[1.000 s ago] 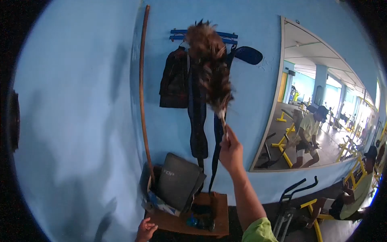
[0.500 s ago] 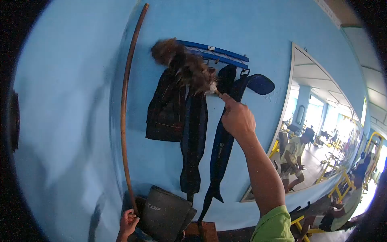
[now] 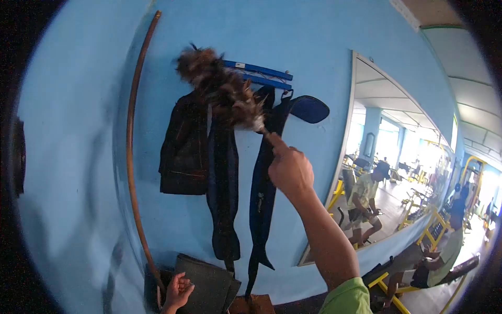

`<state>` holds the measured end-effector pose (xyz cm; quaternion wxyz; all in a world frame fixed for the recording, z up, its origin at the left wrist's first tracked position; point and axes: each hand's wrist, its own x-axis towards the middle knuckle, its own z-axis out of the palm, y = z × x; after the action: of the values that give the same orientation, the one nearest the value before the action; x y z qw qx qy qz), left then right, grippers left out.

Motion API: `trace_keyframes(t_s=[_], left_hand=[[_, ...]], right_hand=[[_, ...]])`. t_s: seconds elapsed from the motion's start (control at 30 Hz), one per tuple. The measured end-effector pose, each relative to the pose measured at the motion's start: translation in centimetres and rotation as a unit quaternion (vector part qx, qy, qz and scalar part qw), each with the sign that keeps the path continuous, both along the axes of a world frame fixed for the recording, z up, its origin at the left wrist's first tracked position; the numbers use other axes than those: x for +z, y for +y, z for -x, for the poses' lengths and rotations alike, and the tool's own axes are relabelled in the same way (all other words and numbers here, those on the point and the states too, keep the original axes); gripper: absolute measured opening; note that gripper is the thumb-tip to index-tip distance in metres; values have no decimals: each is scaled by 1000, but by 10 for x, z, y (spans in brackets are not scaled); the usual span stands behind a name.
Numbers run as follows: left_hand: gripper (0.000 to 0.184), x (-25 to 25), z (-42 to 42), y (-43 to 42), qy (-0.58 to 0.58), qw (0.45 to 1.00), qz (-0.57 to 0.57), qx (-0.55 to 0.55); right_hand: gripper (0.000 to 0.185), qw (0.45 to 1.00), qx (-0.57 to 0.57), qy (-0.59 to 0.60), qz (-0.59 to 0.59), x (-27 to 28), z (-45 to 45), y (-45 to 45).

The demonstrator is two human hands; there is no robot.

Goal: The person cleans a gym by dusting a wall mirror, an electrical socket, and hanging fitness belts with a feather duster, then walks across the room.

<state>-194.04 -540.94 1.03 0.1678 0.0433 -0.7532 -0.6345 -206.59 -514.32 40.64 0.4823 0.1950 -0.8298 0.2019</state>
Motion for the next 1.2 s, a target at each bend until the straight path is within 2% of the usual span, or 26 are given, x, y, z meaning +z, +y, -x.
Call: trace_keyframes(t_s=[0.03, 0.1, 0.2, 0.3, 0.4, 0.47, 0.53, 0.57, 0.6, 0.7, 0.83, 0.87, 0.93, 0.97, 1.03, 1.07, 1.1, 1.13, 1.2], left_hand=[[61, 2, -1, -1, 4, 1000, -14, 3], [61, -4, 5, -4, 17, 1000, -4, -10], [60, -2, 9, -9, 15, 1000, 14, -22], [59, -2, 11, -9, -4, 999, 29, -29], [58, -15, 15, -13, -1, 999, 22, -40], [57, -24, 17, -12, -1, 999, 10, -45], [50, -28, 15, -12, 80, 992, 94, -36], [50, -33, 14, -13, 77, 992, 94, -40], [49, -38, 16, -16, 78, 993, 80, -43], [47, -47, 27, -23, 107, 992, 52, -37], [46, -55, 41, -31, 116, 990, 22, -73], [46, -43, 37, -29, 118, 990, 24, -75], [56, -11, 26, -25, 13, 996, 69, -47], [56, -18, 30, -23, 14, 996, 69, -46], [46, -39, 40, -19, 127, 987, 76, -54], [46, -39, 39, -16, 128, 987, 78, -57], [46, -36, 37, -13, 122, 988, 76, -59], [45, -35, 37, -9, 119, 988, 73, -59], [45, -52, 48, -5, 125, 989, 64, -44]], right_hand=[[43, 999, -9, 28, 37, 0, 14, 6], [42, 999, -3, 12, 39, -4, 6, 10], [42, 1000, 4, -12, -3, -14, 5, 18], [39, 994, 17, -14, 107, -15, 5, 21], [37, 996, 35, 26, 73, -28, 4, 16], [37, 995, 19, 20, 91, -25, 6, 17], [37, 991, -9, 6, 131, -23, 6, 23], [37, 988, -22, -1, 150, -24, 6, 26], [37, 988, -25, -3, 151, -28, 5, 29], [35, 998, 30, 6, 57, -36, 2, 36], [35, 992, -9, 1, 126, -37, 16, 48], [35, 992, -11, 2, 128, -38, 11, 46], [35, 994, 13, -8, 105, -41, -4, 43], [35, 994, 20, -3, 104, -42, 0, 48], [35, 991, -4, -1, 136, -38, 6, 56], [35, 986, -26, 3, 166, -37, 11, 62], [36, 990, 27, 61, 124, -41, 20, 72], [36, 990, 27, 65, 125, -45, 20, 79], [36, 998, 3, -9, 65, -42, 2, 76]])
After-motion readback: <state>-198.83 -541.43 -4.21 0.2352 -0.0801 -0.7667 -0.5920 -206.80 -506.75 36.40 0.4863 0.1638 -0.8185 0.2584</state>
